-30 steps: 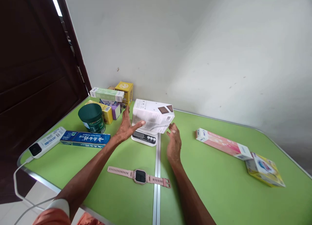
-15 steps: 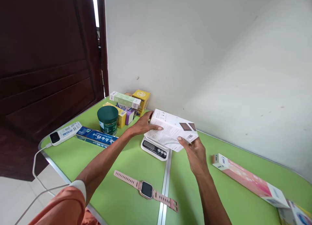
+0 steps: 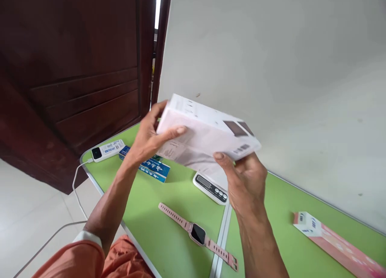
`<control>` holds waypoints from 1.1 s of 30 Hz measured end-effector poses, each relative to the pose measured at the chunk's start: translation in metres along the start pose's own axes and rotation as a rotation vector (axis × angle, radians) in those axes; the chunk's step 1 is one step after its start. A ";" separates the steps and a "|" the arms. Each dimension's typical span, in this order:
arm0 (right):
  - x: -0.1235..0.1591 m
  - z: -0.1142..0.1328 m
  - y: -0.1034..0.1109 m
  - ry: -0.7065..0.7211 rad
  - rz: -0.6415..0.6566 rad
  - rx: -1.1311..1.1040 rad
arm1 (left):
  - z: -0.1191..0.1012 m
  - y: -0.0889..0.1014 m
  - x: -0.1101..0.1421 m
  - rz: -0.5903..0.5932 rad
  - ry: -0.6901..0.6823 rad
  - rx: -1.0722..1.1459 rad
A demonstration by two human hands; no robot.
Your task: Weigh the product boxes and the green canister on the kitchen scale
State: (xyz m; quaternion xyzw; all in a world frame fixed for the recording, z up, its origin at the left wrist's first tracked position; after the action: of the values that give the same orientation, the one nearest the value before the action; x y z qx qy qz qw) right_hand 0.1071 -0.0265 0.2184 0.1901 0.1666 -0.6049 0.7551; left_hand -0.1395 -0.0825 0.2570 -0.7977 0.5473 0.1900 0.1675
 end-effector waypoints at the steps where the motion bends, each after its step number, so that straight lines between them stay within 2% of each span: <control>1: -0.009 0.012 -0.015 0.054 0.034 -0.006 | -0.004 0.017 -0.001 -0.088 -0.036 -0.012; 4: -0.029 0.039 -0.049 0.174 0.094 0.025 | -0.010 0.063 -0.013 -0.309 -0.184 -0.082; 6: -0.032 0.043 -0.061 0.181 0.115 0.049 | -0.004 0.089 -0.024 -0.425 -0.268 -0.141; 9: -0.025 0.028 -0.061 0.101 0.119 0.061 | 0.020 0.120 -0.035 -0.572 -0.277 -0.221; 12: -0.015 0.006 -0.044 0.012 0.056 0.103 | 0.060 0.133 -0.034 -0.670 -0.127 -0.275; 17: -0.004 -0.008 -0.015 -0.038 -0.051 0.163 | 0.114 0.126 -0.025 -0.728 0.096 -0.378; 21: 0.004 -0.006 -0.001 -0.055 -0.098 0.177 | 0.139 0.115 -0.026 -0.649 0.202 -0.466; 26: 0.017 -0.006 0.025 -0.080 -0.132 0.217 | 0.156 0.107 -0.027 -0.584 0.298 -0.500; 33: 0.042 -0.020 0.082 -0.129 -0.278 0.233 | 0.162 0.095 -0.025 -0.483 0.430 -0.547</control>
State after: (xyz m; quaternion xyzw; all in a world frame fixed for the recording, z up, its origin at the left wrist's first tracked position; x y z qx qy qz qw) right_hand 0.1959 -0.0359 0.1877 0.2121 0.0713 -0.7294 0.6464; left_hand -0.2565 -0.0179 0.1225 -0.9396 0.2965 0.1128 -0.1284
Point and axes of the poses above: each hand's wrist, its own x-axis away from the middle knuckle, its own y-axis out of the back of the hand, z = x × y, the point moved 6 cm from there along -x, towards the middle knuckle, and after that the axes turned 4 degrees about z, right-handed, at the moved point
